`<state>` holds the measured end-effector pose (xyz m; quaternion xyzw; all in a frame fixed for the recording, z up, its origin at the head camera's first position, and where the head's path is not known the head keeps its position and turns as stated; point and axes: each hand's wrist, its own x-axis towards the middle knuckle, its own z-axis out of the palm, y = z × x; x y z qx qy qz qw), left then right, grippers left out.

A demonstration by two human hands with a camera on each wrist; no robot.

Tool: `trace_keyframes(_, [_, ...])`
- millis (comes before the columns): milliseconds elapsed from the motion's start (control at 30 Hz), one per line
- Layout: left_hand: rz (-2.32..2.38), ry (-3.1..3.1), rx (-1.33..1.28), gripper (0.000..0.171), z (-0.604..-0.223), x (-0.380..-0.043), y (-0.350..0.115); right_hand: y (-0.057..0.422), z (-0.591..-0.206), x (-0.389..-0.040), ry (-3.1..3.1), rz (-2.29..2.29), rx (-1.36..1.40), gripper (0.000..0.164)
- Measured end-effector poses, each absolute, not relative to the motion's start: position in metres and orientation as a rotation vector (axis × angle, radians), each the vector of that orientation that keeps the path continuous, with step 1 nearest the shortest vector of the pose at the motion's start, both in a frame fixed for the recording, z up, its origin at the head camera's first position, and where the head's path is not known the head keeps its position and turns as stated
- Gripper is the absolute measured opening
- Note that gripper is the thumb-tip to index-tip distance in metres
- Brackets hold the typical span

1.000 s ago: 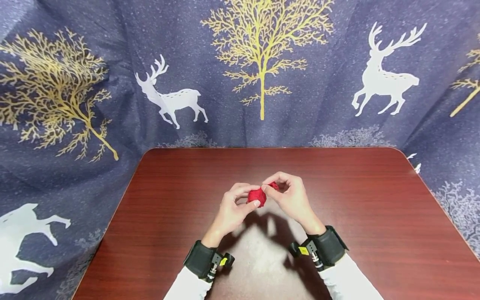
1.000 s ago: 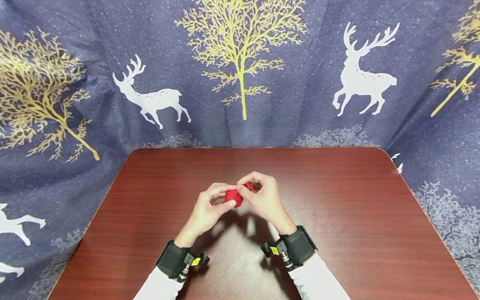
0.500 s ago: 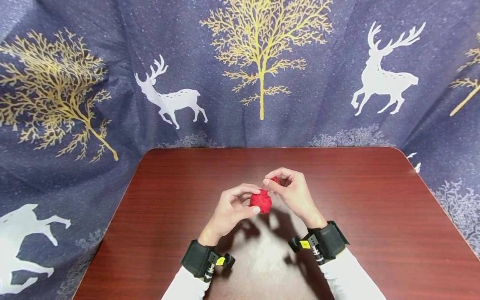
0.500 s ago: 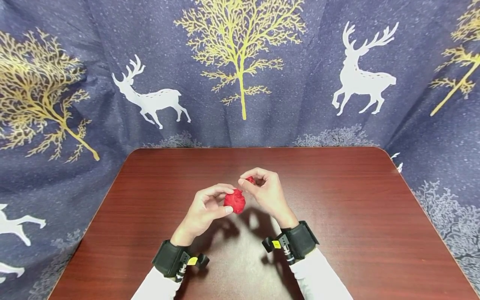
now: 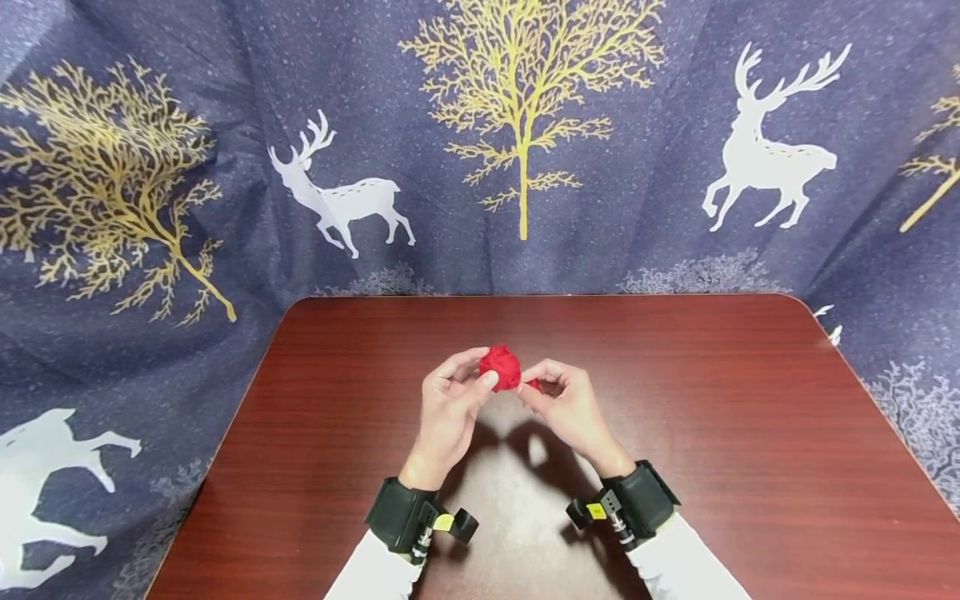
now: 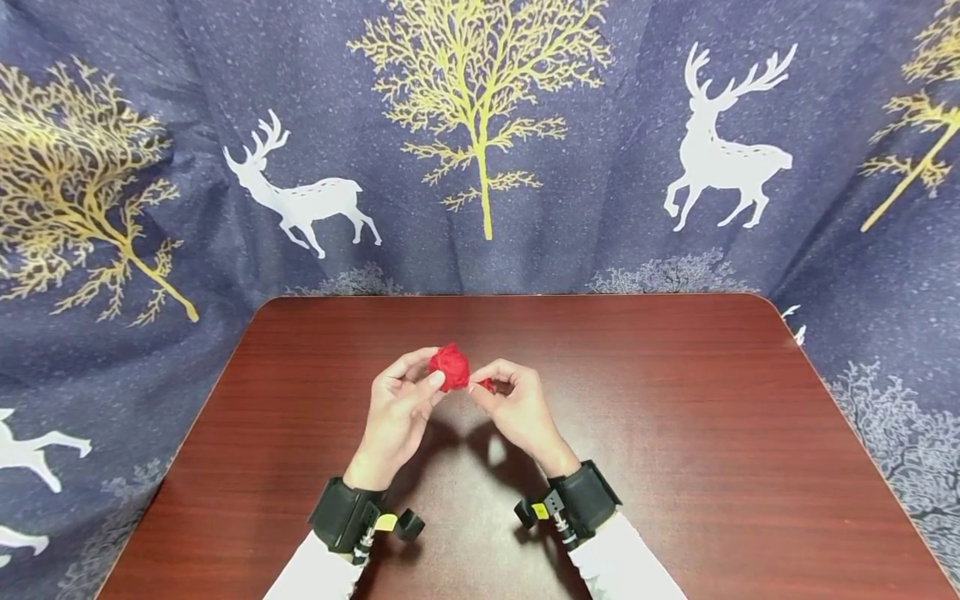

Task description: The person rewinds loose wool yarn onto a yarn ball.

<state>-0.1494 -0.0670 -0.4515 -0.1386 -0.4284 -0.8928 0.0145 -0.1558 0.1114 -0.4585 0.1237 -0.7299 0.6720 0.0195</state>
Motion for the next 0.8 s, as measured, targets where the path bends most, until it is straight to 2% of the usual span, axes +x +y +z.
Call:
trace_keyframes(167, [-2.649,-1.391,-0.218,0.032,-0.451,-0.151,-0.062,0.104,-0.463,-0.149,-2.293,2.000,0.420,0.005])
trace_keyframes(333, [-2.400,-1.564,-0.152,0.035,-0.453,-0.152,-0.059,0.101,-0.464,-0.144,-2.339,1.920,0.412,0.009])
trace_keyframes(800, [-1.769,-2.129,-0.395,0.031,-0.468,-0.152,-0.066,0.109,-0.459,-0.145,-2.264,1.929,0.454,0.008])
